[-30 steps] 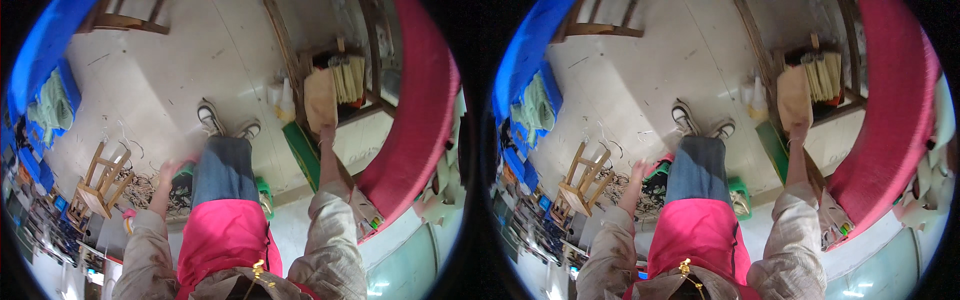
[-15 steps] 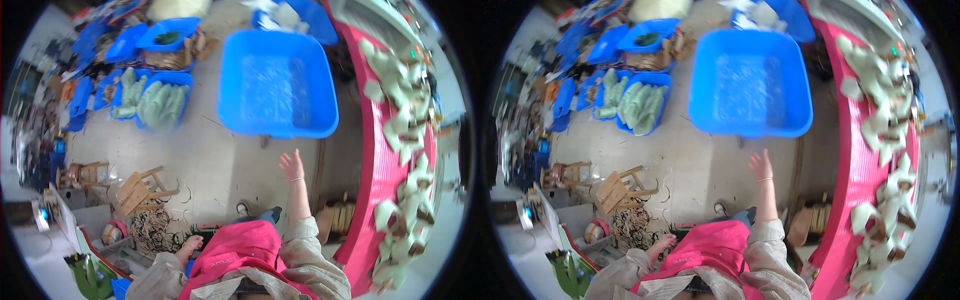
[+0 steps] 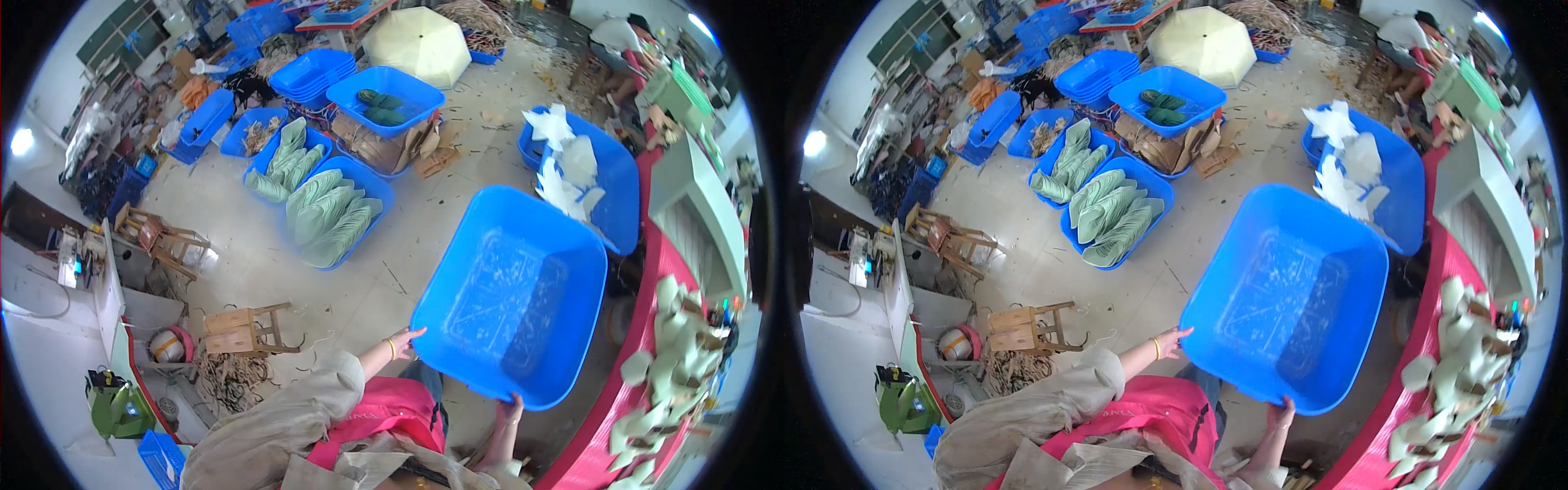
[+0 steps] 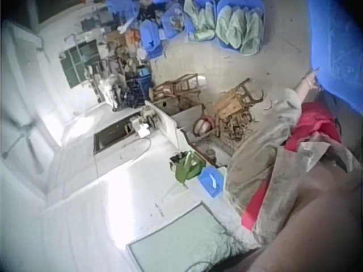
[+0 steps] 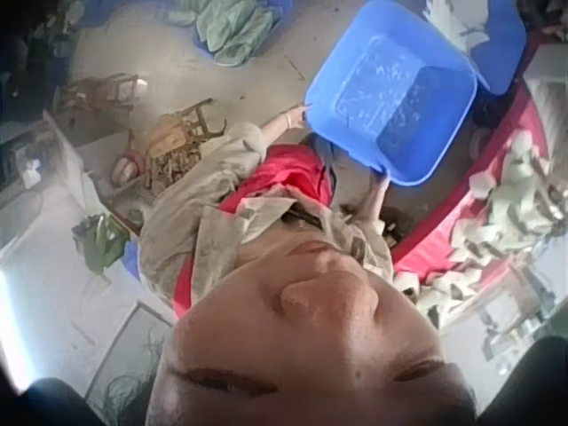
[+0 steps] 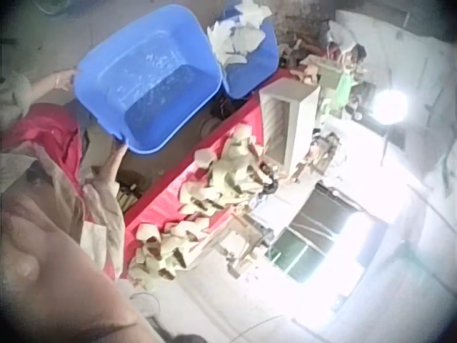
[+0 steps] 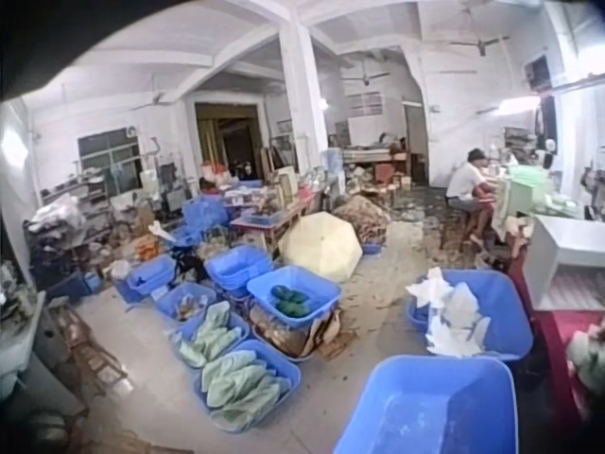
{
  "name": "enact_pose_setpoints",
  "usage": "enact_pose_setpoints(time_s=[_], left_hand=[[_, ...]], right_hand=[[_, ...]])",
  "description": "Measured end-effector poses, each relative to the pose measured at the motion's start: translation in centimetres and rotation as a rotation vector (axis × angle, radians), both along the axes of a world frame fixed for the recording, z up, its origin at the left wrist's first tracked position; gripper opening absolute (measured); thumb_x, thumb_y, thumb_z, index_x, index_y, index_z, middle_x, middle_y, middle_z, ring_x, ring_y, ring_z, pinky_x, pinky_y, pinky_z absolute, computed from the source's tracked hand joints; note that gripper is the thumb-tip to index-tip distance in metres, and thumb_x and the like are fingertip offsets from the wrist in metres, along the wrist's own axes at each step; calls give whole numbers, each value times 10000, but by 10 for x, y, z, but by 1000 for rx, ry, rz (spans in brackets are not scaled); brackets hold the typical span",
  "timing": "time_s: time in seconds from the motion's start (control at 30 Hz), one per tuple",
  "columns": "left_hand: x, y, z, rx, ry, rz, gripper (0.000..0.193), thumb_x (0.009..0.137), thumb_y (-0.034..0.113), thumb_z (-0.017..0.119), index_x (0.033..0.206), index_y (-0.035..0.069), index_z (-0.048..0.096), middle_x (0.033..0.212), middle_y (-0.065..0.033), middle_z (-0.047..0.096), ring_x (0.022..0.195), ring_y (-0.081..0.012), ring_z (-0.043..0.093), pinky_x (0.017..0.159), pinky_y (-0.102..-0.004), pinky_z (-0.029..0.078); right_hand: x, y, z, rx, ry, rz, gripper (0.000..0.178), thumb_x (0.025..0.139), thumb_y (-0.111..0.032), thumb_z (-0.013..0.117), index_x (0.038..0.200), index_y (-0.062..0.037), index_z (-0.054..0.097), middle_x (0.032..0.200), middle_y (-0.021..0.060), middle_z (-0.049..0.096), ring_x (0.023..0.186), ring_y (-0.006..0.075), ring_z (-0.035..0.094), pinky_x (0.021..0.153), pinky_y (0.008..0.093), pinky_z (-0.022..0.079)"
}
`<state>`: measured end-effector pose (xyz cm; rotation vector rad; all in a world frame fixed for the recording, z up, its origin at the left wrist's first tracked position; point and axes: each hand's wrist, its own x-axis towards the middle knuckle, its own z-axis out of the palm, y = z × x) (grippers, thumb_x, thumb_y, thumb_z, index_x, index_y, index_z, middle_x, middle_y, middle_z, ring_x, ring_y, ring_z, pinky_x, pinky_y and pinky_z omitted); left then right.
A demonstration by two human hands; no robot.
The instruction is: The person applies adhesive to shoe parts using a small brush, places them on the table, and clears the workstation by moving the blue basin and board.
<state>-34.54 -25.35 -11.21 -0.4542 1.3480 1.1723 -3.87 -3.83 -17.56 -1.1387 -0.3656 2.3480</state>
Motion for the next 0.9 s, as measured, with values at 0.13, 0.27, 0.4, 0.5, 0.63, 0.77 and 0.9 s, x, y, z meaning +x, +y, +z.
enact_pose_setpoints(time_s=[0.13, 0.27, 0.4, 0.5, 0.63, 0.77, 0.9], left_hand=[[-28, -26, -55, 263, -168, 417, 397, 701, 35, 523, 1084, 28, 418, 1003, -102, 519, 866, -245, 540, 774, -388, 449], [-83, -55, -1, 364, -381, 550, 455, 684, 21, 488, 1130, 12, 395, 1125, -124, 449, 1018, -239, 446, 900, -392, 348], [-179, -74, 78, 469, -222, 494, 447, 685, 35, 476, 1122, -4, 393, 1097, -134, 470, 990, -245, 470, 889, -389, 362], [-257, -84, 96, 403, -130, 643, 355, 664, 35, 468, 1018, 10, 452, 947, -113, 534, 854, -250, 528, 794, -402, 423], [-402, -98, 97, 233, 155, 789, 346, 655, 80, 475, 994, 16, 461, 920, -80, 554, 761, -186, 557, 659, -318, 473], [-581, -80, 132, 318, 349, 1129, 250, 664, 59, 501, 913, 55, 474, 854, -51, 539, 753, -200, 550, 657, -355, 481], [-784, -81, 96, 420, 440, 1133, 152, 669, 85, 526, 802, 47, 463, 834, -93, 503, 630, -234, 536, 558, -358, 516]], right_hand=[[-53, -16, 71, -4, 42, 19, 429, 653, -85, 532, 1061, -11, 424, 1068, 120, 478, 962, 286, 475, 796, 471, 422], [-138, -10, 128, -92, -63, 146, 405, 663, -90, 519, 1057, -45, 441, 1064, 111, 483, 952, 276, 483, 786, 448, 435], [-266, 1, 140, -229, -59, 258, 351, 661, -114, 526, 1003, -56, 470, 998, 95, 513, 904, 252, 498, 767, 408, 430], [-403, 20, 132, -59, -153, 438, 323, 662, -146, 526, 970, -62, 478, 961, 83, 526, 880, 234, 511, 724, 393, 453], [-626, 34, 134, 17, -123, 688, 335, 671, -161, 515, 989, -69, 465, 928, 75, 537, 779, 219, 550, 618, 355, 487], [-863, 60, 129, 144, 88, 901, 352, 773, -254, 484, 1061, -60, 427, 933, 109, 542, 776, 226, 555, 628, 344, 474], [-987, 37, 239, 640, 96, 705, 376, 821, -203, 433, 1150, -27, 387, 991, 153, 531, 832, 232, 552, 688, 349, 457]])
